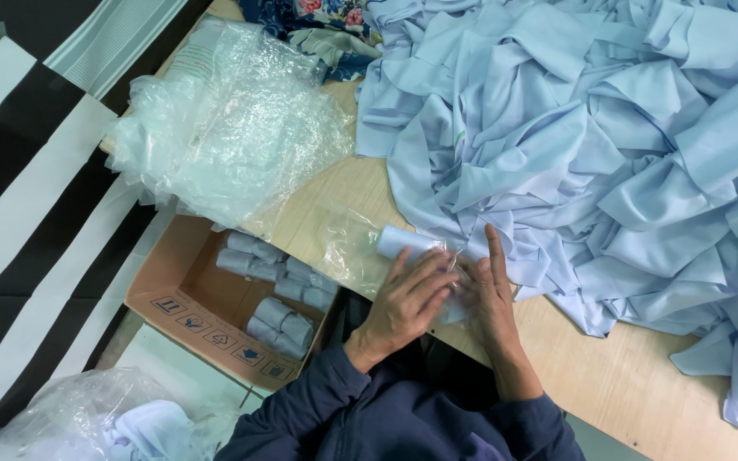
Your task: Folding small pieces of light blue fabric and inserting them into clear plastic bags for packaging.
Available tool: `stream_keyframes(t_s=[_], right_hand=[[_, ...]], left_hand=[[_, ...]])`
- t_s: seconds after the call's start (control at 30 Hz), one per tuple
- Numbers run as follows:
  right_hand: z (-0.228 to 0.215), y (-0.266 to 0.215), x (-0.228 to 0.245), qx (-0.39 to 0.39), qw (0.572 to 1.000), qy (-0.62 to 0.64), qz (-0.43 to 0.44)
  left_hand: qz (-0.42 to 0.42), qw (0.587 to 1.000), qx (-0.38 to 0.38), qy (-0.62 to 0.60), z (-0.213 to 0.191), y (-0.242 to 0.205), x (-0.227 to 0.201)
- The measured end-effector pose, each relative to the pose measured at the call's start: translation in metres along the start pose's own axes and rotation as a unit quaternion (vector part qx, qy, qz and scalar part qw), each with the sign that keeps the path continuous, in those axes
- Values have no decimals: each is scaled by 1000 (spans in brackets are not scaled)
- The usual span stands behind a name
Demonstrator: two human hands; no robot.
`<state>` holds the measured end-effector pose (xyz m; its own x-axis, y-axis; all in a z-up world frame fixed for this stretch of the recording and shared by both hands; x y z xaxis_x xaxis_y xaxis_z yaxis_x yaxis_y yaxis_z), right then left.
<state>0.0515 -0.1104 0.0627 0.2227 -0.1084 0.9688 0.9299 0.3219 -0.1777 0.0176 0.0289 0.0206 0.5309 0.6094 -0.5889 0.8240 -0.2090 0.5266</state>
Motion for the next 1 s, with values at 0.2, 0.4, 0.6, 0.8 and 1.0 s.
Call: stream_keyframes(t_s=[0.2, 0.4, 0.6, 0.8, 1.0], right_hand=[[10, -6, 9, 6, 998, -55, 0], [24, 10, -10, 42, 997, 48, 35], [58, 29, 5, 137, 979, 153, 19], [79, 40, 10, 174, 976, 127, 32], [54, 41, -4, 128, 983, 115, 69]], left_hand=[[-60, 977, 14, 204, -40, -5, 37], [-58, 980, 64, 177, -34, -7, 39], [-58, 985, 97, 127, -38, -7, 40], [-56, 991, 77, 97, -38, -10, 50], [-65, 992, 72, 82, -43, -7, 45]])
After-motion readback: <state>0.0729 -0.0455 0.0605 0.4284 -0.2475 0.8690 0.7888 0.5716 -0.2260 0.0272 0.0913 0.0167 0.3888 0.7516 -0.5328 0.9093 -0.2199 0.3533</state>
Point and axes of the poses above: each hand's wrist, its own y-axis towards the middle knuckle, its own z-axis out of the palm, x = y × z, the point moved 2 cm from there along y, towards the middle knuckle, and after that the axes turned 8 degrees about x, right-handed, at the moved point
